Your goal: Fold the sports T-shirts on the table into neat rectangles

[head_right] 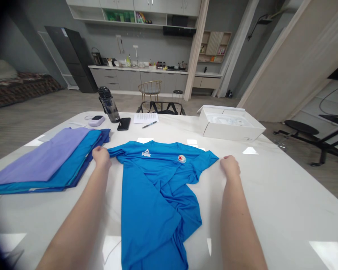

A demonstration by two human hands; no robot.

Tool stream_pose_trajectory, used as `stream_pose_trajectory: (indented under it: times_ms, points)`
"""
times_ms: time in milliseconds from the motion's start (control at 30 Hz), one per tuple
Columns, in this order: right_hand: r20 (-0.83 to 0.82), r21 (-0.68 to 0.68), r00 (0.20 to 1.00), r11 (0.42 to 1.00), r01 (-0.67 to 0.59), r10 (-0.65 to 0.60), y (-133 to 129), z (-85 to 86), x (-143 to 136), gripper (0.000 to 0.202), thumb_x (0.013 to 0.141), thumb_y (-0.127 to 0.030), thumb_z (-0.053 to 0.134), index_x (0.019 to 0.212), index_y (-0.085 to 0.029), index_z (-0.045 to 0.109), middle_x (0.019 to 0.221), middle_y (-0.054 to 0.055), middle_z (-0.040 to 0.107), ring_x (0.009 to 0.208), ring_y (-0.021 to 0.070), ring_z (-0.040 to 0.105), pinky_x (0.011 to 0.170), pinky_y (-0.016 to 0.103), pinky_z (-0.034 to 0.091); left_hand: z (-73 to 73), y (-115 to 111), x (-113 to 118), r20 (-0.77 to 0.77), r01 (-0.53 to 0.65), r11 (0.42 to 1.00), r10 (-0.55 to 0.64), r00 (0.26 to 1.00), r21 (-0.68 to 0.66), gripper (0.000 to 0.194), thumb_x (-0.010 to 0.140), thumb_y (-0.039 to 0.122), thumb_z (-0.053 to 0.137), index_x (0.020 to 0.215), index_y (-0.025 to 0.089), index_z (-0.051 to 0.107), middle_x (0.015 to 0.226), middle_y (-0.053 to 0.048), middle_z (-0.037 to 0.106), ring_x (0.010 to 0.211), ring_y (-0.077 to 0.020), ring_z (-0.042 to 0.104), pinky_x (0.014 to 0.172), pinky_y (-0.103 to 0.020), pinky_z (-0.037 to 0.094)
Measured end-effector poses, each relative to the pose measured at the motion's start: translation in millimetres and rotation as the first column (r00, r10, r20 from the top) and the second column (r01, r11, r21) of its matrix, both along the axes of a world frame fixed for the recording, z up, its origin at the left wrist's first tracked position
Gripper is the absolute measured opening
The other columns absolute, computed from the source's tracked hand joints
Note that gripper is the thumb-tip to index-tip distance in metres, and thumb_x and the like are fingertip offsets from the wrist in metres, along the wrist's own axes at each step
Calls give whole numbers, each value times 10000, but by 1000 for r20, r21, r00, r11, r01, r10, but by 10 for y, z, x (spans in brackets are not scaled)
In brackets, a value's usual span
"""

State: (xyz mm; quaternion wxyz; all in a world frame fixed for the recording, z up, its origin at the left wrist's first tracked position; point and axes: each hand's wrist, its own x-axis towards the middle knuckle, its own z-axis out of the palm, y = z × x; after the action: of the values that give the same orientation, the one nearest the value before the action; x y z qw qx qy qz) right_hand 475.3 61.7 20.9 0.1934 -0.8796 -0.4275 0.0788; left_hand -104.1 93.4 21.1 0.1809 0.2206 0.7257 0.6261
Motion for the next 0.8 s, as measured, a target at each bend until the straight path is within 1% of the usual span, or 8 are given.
stream_pose_trajectory:
  times_ms: [100,167,233,300,400,533,633,800]
  points:
    - [-10,133,999,990,-37,39,48,36,-230,407,830,-278,566,1207,-157,661,1084,171,701,1007,293,668,859,384,508,57,-32,215,-481,247,969,-216,850,2,462,803,111,544,1261,165,582,1343,-153,579,1302,-287,527,1163,-458,366]
    - [17,286,967,925,-250,255,100,106,-561,385,878,-323,543,1206,-157,660,1163,158,681,1053,271,655,940,378,496,64,-43,447,-677,499,845,-481,557,-190,380,879,178,522,1247,192,616,1339,-139,608,1307,-293,531,1181,-483,340]
    - [64,356,858,792,-496,509,134,145,-945,339,896,-329,548,1173,-185,679,1224,124,677,1153,262,621,1028,380,462,39,-60,694,-677,605,686,-669,307,-403,315,938,269,514,1226,227,637,1345,-111,631,1299,-295,543,1206,-537,275]
    - [15,304,695,658,-688,719,136,125,-1285,305,907,-323,563,1164,-218,689,1229,86,688,1166,242,624,1053,370,452,8,-90,901,-637,613,593,-749,183,-522,261,961,332,520,1167,247,656,1330,-88,653,1268,-292,566,1217,-579,203]
    - [-82,194,569,573,-796,818,108,24,-1560,320,918,-318,589,1207,-215,679,1243,86,681,1159,227,630,1044,342,458,10,-141,1059,-604,621,576,-772,198,-532,200,960,394,535,985,243,663,1085,-55,730,1041,-254,657,1122,-492,364]
    - [-24,24,761,761,-648,649,102,-51,-1493,445,952,-417,579,1324,-173,611,1351,164,589,1242,295,573,1059,390,438,56,-145,1024,-570,618,622,-757,319,-481,247,952,440,536,836,235,609,828,-25,697,812,-219,650,783,-317,477]
    - [27,-83,893,891,-446,449,104,4,-1357,569,988,-485,502,1437,-137,502,1397,219,532,1277,350,540,1056,442,428,33,-115,970,-555,607,620,-765,327,-497,172,968,345,508,870,233,594,842,-28,693,803,-208,647,729,-289,446]
    - [50,-305,940,902,-307,337,44,153,-1284,645,956,-610,468,1432,-175,502,1432,223,494,1315,446,471,1020,589,413,-23,-144,1062,-568,517,608,-782,257,-603,142,990,294,462,964,241,591,928,-55,716,833,-231,660,691,-295,430]
